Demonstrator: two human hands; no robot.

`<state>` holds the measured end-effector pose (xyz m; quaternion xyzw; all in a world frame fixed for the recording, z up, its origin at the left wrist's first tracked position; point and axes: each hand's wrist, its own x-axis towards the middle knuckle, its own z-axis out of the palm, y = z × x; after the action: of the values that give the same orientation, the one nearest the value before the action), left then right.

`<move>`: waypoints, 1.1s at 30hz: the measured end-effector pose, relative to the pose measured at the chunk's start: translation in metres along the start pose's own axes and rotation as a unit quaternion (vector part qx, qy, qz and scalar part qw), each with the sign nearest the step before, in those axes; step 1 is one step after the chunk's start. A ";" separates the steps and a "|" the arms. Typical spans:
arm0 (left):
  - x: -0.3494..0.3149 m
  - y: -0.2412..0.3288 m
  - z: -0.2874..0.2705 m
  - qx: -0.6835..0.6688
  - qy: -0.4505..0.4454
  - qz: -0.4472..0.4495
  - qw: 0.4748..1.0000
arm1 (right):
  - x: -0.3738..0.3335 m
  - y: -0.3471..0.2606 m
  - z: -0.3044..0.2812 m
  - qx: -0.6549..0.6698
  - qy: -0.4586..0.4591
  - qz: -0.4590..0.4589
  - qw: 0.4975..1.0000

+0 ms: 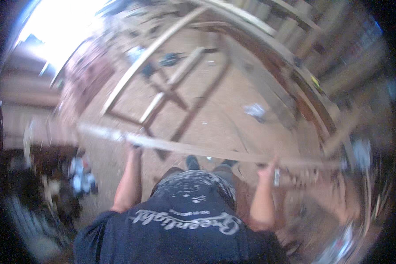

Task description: The person assembles a wooden frame by hammering nails into joints, using a crowbar to pry and align pieces, and sanding edges with a sanding block. The person also handles a plastic bag and a white bucket while working in a cluttered workshop.

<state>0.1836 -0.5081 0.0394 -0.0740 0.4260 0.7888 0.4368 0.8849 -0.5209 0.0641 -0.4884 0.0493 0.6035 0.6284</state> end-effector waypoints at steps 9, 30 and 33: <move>-0.024 -0.017 0.084 0.074 0.127 0.034 0.989 | 0.027 -0.022 -0.001 -0.127 0.085 -0.008 0.988; -0.047 -0.012 0.038 0.276 0.204 -0.055 0.938 | -0.012 -0.009 -0.005 -0.193 0.367 -0.074 0.907; -0.043 0.008 0.046 0.325 0.208 -0.038 0.922 | -0.063 -0.010 0.029 -0.128 0.385 -0.052 0.913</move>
<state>0.2153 -0.5031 0.0939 -0.1069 0.7368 0.5568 0.3682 0.8608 -0.5442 0.1253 -0.7608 0.1843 0.3360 0.5238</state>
